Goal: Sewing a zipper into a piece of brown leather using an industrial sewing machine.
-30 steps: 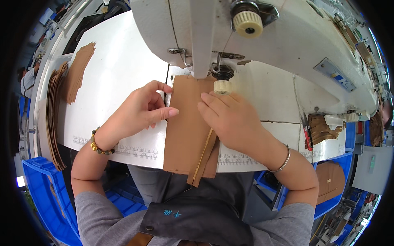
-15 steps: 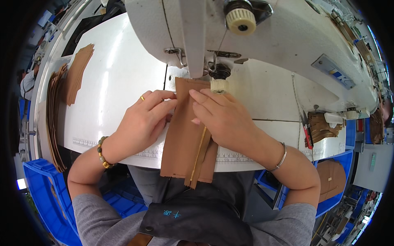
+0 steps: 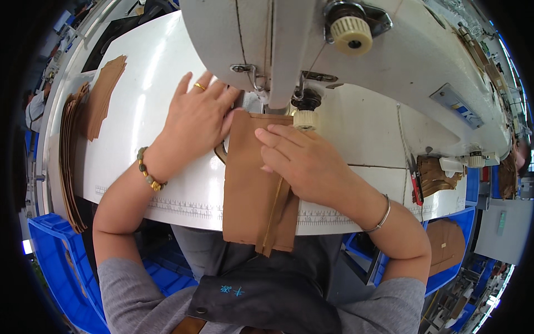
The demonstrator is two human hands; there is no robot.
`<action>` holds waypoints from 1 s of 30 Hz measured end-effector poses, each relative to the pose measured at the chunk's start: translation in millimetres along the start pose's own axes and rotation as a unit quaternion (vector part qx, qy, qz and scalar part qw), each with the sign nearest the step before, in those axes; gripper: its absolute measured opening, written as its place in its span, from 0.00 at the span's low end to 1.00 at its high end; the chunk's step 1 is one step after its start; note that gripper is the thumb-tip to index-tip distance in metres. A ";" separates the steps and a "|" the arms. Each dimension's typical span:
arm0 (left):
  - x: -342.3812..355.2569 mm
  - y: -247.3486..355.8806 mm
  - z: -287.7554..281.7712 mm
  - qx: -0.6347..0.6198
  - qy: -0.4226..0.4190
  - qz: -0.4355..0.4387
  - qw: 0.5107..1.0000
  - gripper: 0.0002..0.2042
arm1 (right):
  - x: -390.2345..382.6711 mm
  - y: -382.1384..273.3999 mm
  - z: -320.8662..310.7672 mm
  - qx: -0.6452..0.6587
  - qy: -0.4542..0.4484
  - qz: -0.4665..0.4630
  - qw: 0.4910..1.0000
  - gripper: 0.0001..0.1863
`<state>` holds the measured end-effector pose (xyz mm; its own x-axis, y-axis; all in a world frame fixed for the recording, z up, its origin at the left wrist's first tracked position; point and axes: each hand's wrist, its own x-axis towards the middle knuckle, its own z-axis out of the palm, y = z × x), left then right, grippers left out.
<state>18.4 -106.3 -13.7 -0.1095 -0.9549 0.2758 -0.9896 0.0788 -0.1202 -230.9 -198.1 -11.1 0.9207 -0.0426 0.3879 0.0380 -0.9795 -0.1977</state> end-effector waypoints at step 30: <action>-33.7 38.4 -23.2 -0.159 0.036 0.049 0.985 0.21 | 2.7 -0.9 -4.3 -0.081 0.047 -0.014 0.995 0.16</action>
<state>-18.0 -64.5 -5.5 -0.2016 -0.9160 0.3469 -0.9516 0.2671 0.1522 -230.2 -198.2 -6.0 0.8795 -0.0265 0.4752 -0.0082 -0.9991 -0.0407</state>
